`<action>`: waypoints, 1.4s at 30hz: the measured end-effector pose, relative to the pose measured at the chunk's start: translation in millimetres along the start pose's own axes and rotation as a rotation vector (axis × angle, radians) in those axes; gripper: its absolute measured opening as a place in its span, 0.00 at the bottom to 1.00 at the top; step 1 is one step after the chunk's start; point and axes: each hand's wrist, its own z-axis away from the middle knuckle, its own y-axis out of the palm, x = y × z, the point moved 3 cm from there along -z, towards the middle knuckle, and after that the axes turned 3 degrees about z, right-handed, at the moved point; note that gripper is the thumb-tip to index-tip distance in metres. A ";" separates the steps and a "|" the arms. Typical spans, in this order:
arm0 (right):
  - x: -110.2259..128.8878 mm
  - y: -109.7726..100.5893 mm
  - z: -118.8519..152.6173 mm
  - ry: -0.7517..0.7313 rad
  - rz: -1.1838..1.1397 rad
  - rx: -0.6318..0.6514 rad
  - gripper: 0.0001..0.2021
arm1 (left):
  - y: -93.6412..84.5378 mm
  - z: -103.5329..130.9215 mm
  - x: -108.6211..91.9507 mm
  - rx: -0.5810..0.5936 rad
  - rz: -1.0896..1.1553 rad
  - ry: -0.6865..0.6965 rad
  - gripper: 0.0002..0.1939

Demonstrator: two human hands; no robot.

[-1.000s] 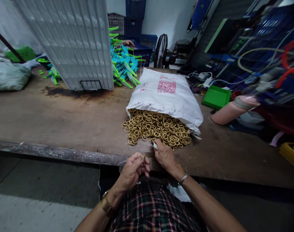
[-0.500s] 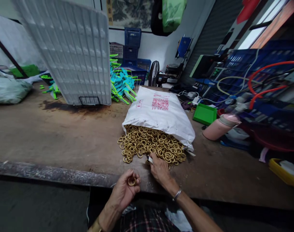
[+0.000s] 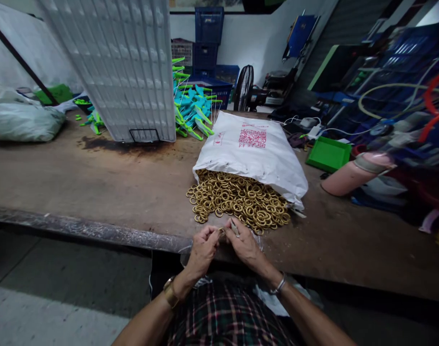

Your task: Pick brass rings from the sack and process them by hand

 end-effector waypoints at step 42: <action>-2.7 15.1 16.3 -0.129 0.575 0.165 0.16 | -7.1 7.8 6.3 0.096 -0.030 0.014 0.20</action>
